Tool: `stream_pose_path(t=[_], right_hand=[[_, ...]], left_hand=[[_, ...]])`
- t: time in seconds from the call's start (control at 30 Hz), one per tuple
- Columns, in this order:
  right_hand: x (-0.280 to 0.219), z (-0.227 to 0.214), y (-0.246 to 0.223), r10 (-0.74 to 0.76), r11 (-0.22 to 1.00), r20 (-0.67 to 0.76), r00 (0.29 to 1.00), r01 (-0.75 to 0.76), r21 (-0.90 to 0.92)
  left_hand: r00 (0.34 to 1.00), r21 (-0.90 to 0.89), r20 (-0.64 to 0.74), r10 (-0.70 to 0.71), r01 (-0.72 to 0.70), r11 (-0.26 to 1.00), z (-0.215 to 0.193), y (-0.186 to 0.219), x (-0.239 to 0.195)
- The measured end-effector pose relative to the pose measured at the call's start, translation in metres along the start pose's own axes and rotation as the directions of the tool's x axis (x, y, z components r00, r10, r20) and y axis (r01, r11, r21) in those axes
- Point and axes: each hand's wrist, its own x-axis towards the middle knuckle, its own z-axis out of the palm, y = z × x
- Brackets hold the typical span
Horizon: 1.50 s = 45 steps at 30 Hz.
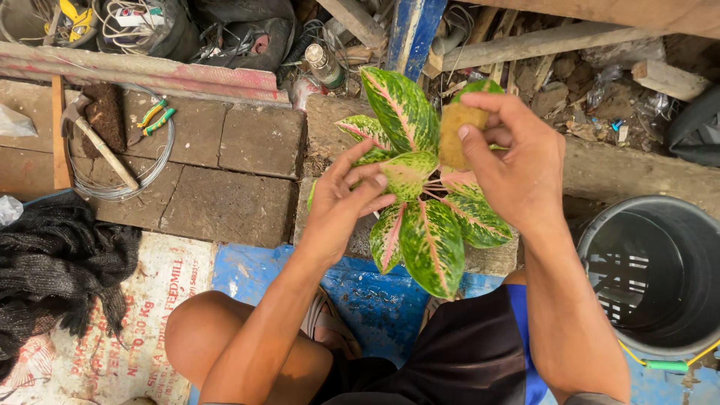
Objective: The person wipes the leaves of a potted Aglaonema plant using a yellow sponge. They systematically clean each leaf, dipping the sponge into a bucket of water periodically to rinse it.
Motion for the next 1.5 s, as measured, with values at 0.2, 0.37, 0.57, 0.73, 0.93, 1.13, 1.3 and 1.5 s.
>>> stream_pose_path(t=[0.2,0.37,0.57,0.73,0.93,1.13,1.3,1.5], right_hand=[[-0.004,-0.005,-0.004,0.024,0.987,-0.048,0.999,-0.032,-0.161],[-0.005,-0.010,-0.001,-0.001,0.985,-0.066,0.998,-0.010,-0.170],[-0.011,-0.003,-0.001,0.053,0.991,0.028,0.998,-0.049,-0.125],[-0.014,0.021,0.012,0.067,0.971,0.121,0.990,-0.037,-0.238],[-0.016,0.049,0.024,0.037,0.928,0.147,0.989,0.021,-0.371],[-0.017,0.046,0.016,0.071,0.974,0.072,0.995,-0.054,-0.220],[-0.017,0.050,0.009,0.059,0.940,0.163,0.985,0.000,-0.342],[-0.028,0.055,-0.011,0.116,0.975,0.127,0.985,-0.088,-0.206]], left_hand=[[0.939,0.553,0.162,0.304,-0.341,0.760,0.032,0.009,-0.018],[0.988,0.609,0.035,0.149,-0.139,0.781,0.041,0.010,-0.016],[0.996,0.414,-0.023,0.085,-0.068,0.908,0.035,-0.012,-0.001],[0.995,0.241,-0.100,-0.013,0.037,0.970,0.019,-0.033,0.008],[0.995,0.018,-0.102,-0.022,0.024,1.000,0.008,-0.051,0.013],[0.989,0.221,-0.145,0.030,0.003,0.975,0.009,-0.047,0.010],[0.989,0.307,-0.098,0.114,-0.079,0.949,0.017,-0.031,0.002],[0.998,0.459,-0.028,0.062,-0.042,0.888,0.024,-0.010,-0.012]])
